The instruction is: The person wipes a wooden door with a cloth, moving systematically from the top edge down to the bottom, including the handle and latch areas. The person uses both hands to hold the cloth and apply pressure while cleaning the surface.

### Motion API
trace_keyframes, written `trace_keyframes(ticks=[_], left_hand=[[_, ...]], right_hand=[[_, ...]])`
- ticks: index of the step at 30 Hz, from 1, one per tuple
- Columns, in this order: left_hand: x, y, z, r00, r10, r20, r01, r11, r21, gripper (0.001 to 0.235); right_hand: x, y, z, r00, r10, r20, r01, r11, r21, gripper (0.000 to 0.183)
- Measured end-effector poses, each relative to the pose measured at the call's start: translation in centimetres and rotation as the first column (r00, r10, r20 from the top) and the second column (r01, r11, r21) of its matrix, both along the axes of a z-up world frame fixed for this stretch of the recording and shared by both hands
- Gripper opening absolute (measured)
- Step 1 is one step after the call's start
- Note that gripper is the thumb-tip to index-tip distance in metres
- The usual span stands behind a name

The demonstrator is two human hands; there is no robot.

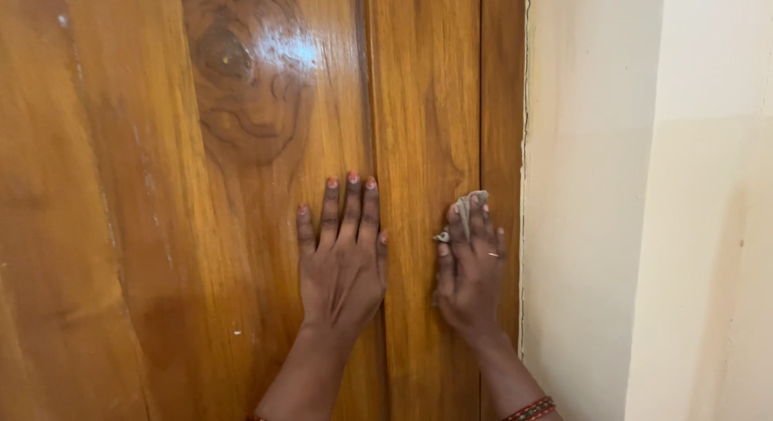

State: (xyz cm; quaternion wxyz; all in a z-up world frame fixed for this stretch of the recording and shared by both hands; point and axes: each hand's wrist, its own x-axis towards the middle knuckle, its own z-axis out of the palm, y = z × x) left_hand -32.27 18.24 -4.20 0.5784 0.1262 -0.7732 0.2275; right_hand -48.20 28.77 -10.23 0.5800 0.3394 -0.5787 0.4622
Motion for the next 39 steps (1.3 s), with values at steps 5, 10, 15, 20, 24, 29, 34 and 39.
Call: trace_keyframes(ticks=[5, 10, 15, 20, 24, 29, 34, 39], left_hand=[[-0.6, 0.1, -2.4, 1.000, -0.022, -0.015, 0.022, 0.999, -0.036, 0.065], [-1.2, 0.1, -3.5, 1.000, 0.001, -0.009, -0.001, 1.000, -0.022, 0.066], [-1.2, -0.4, -4.3, 0.997, 0.070, 0.025, -0.069, 0.996, -0.050, 0.065], [-1.0, -0.9, -4.4, 0.997, -0.077, 0.016, 0.077, 0.996, -0.038, 0.069], [-0.7, -1.0, -4.7, 0.994, -0.104, 0.031, 0.105, 0.994, -0.023, 0.073], [-0.8, -1.0, -4.5, 0.996, -0.092, 0.021, 0.093, 0.995, -0.047, 0.070], [-0.7, -0.9, -4.5, 0.994, -0.107, 0.000, 0.107, 0.992, -0.063, 0.072], [-0.7, -0.9, -4.5, 0.994, -0.111, -0.021, 0.109, 0.991, -0.082, 0.071]], right_hand=[[-0.3, 1.1, -1.8, 0.991, 0.127, 0.033, -0.120, 0.979, -0.162, 0.048], [0.2, 0.9, -4.1, 0.991, 0.089, -0.102, -0.087, 0.996, 0.022, 0.052], [0.7, 0.4, -3.7, 0.971, 0.191, 0.146, -0.168, 0.974, -0.153, 0.051], [4.0, -1.4, -3.0, 0.979, 0.144, -0.147, -0.126, 0.984, 0.124, 0.048], [3.7, -0.9, 0.7, 0.928, 0.100, -0.358, 0.019, 0.949, 0.314, 0.053], [2.1, -0.4, 7.3, 0.986, 0.050, -0.162, -0.037, 0.996, 0.084, 0.051], [3.7, -1.6, 9.4, 0.938, 0.082, -0.337, -0.019, 0.982, 0.186, 0.053], [2.5, -1.0, 13.0, 0.952, 0.022, -0.305, 0.024, 0.989, 0.147, 0.050]])
